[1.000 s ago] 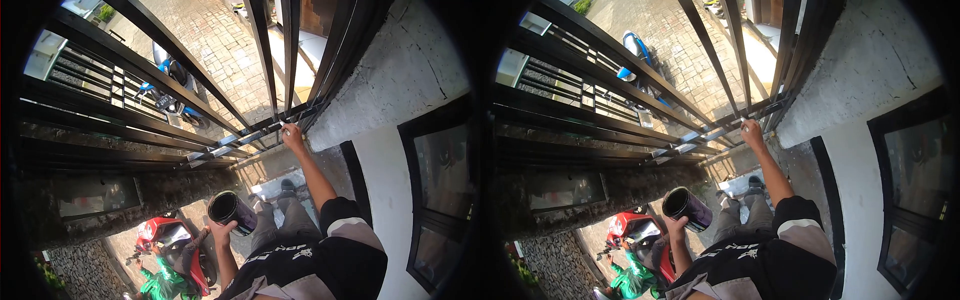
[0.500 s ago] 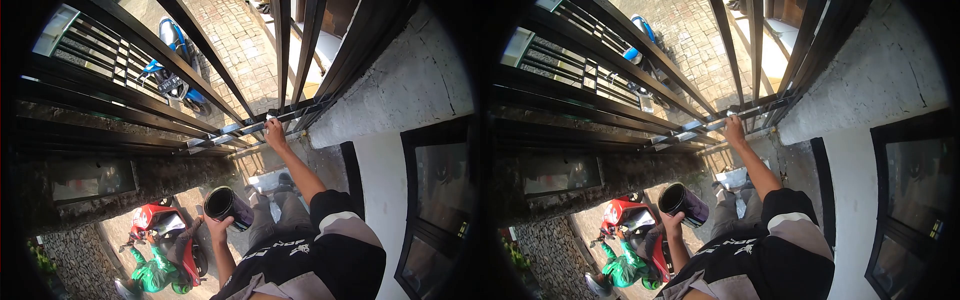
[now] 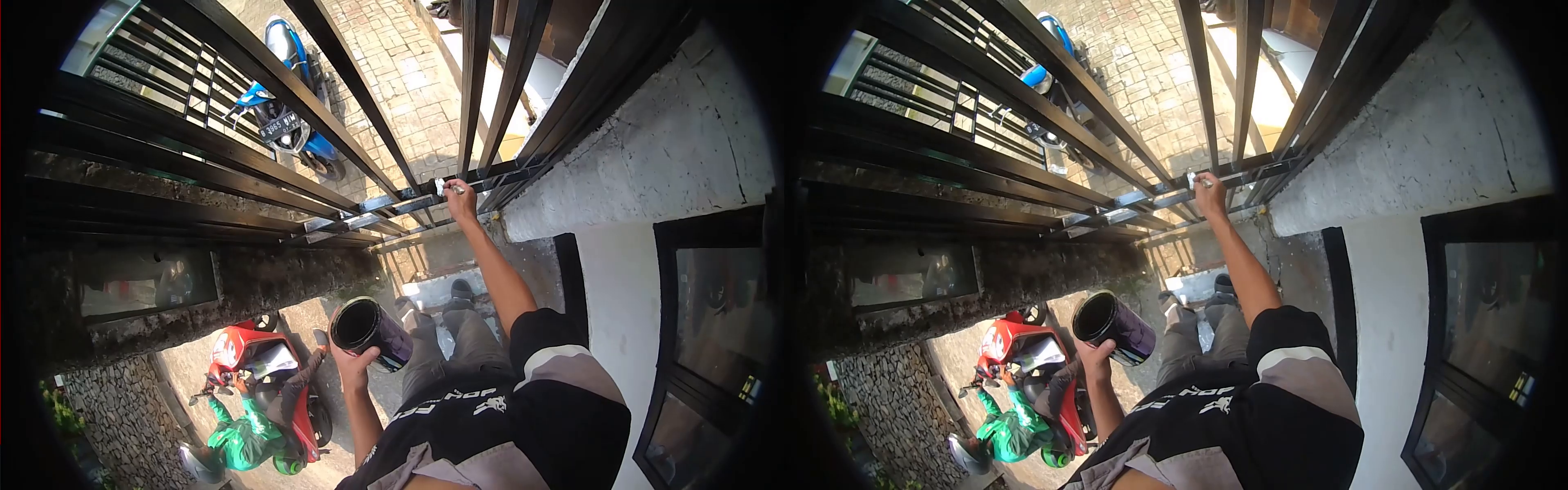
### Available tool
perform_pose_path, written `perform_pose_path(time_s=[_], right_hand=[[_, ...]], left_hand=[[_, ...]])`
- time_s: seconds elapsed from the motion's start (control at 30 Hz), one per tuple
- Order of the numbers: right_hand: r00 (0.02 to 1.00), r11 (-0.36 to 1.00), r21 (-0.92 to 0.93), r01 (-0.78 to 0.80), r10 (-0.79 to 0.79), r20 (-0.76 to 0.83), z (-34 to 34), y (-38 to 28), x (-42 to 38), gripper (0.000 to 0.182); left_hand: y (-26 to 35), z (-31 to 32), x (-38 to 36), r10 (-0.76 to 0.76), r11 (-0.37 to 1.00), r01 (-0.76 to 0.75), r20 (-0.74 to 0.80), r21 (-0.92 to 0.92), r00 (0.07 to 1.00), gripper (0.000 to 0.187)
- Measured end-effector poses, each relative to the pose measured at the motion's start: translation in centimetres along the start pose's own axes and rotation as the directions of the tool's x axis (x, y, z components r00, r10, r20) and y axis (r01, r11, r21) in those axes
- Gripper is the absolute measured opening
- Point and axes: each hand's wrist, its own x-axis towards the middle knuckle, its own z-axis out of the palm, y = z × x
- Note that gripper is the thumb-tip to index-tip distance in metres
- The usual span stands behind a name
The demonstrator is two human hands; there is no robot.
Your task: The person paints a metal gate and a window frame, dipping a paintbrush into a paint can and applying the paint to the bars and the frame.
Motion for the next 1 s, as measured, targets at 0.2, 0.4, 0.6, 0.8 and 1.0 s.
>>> perform_pose_path(time_s=[0.2, 0.4, 0.6, 0.8, 1.0], right_hand=[[0.88, 0.899, -0.089, 0.429, -0.438, -0.182, 1.0, -1.2, -1.1, 0.009], [0.993, 0.994, 0.011, 0.107, -0.106, -0.058, 2.0, 1.1, -0.8, 0.007], [0.941, 0.958, 0.003, 0.287, -0.282, -0.186, 2.4, 0.4, -1.4, 0.009], [0.921, 0.933, -0.077, 0.351, -0.359, -0.151, 1.6, 0.0, -1.9, 0.01], [0.966, 0.965, -0.029, 0.259, -0.259, -0.009, 1.0, 1.1, -2.3, 0.011]], left_hand=[[-0.3, -0.4, -0.4, 0.0, 1.0, 0.0, 0.0, 0.004, 1.0, 0.108], [-0.2, -0.7, -0.6, 0.004, 1.0, -0.004, -0.011, 0.0, 1.0, 0.107], [-0.1, -1.6, -0.7, -0.009, 1.0, 0.009, -0.006, -0.005, 1.0, 0.108], [-0.1, -1.6, -0.7, -0.003, 1.0, 0.003, -0.018, 0.013, 1.0, 0.108], [0.0, -1.6, -0.6, -0.023, 1.0, 0.023, -0.011, 0.014, 1.0, 0.109]])
